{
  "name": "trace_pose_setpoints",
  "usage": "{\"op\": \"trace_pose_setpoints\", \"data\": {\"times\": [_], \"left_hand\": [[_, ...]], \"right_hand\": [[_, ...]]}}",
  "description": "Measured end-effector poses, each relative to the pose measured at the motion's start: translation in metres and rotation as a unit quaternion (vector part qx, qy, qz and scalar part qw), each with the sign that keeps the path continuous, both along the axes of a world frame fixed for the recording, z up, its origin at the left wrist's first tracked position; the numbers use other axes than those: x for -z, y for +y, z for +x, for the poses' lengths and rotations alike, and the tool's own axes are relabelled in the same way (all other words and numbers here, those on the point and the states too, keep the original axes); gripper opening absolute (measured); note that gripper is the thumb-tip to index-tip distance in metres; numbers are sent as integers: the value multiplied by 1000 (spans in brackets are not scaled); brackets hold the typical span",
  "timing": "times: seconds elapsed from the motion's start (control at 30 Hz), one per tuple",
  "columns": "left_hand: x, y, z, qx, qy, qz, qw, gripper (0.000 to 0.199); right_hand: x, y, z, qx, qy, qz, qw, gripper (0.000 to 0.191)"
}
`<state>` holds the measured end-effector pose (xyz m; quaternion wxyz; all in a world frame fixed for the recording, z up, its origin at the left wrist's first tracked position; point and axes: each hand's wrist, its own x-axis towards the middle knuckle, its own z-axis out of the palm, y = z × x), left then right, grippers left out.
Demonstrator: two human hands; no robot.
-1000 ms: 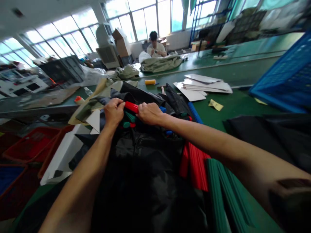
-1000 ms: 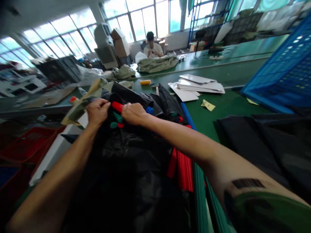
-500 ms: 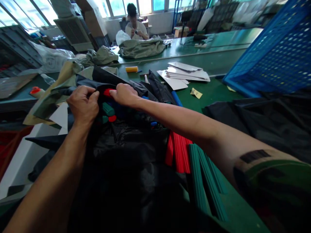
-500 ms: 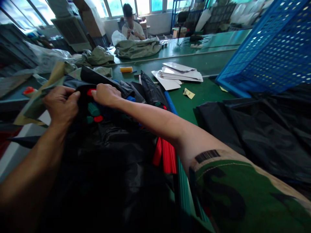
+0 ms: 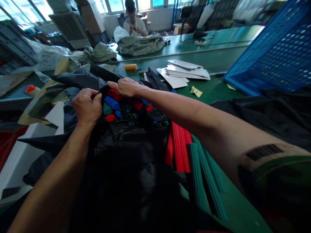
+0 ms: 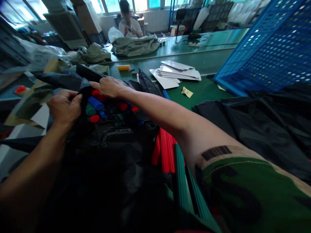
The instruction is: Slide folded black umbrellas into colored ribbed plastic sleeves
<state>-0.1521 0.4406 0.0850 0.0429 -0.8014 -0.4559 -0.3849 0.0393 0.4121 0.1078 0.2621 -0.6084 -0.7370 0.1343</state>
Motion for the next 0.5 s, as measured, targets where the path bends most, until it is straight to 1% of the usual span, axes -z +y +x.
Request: {"op": "trace_pose_setpoints", "data": {"times": [0.07, 0.1, 0.13, 0.17, 0.2, 0.23, 0.27, 0.3, 0.37, 0.4, 0.43, 0.47, 0.5], "left_hand": [[3, 1, -2, -4, 5, -4, 1000, 19], [5, 1, -3, -3, 8, -5, 1000, 20], [6, 2, -4, -4, 11, -5, 1000, 21], [8, 2, -5, -7, 12, -4, 1000, 22], [10, 2, -5, -9, 13, -2, 1000, 22], [11, 3, -5, -12, 15, 0, 1000, 22], [13, 3, -4, -13, 18, 3, 1000, 22], [14, 3, -3, -14, 24, 6, 1000, 22], [16, 4, -1, -13, 41, 12, 999, 22], [16, 3, 0, -14, 49, 13, 999, 23], [16, 2, 2, -18, 55, 12, 998, 23], [16, 0, 3, -22, 59, 9, 998, 23], [16, -2, 5, -29, 62, 2, 998, 23]], "right_hand": [[-5, -32, 15, 29, -41, 42, 998, 48], [-5, -52, 24, 44, -63, 67, 995, 45], [-1, -76, 35, 51, -77, 89, 992, 40], [7, -103, 47, 61, -83, 101, 990, 35], [19, -133, 59, 78, -84, 102, 988, 33], [35, -165, 71, 111, -78, 97, 986, 31], [56, -199, 82, 163, -68, 78, 981, 30], [81, -235, 90, 236, -64, 57, 968, 30], [135, -307, 99, 373, -74, 7, 925, 34], [162, -341, 99, 423, -91, -14, 902, 39], [187, -373, 95, 445, -116, -31, 888, 45], [209, -401, 89, 445, -141, -47, 883, 51], [227, -424, 82, 442, -159, -62, 881, 54]]}}
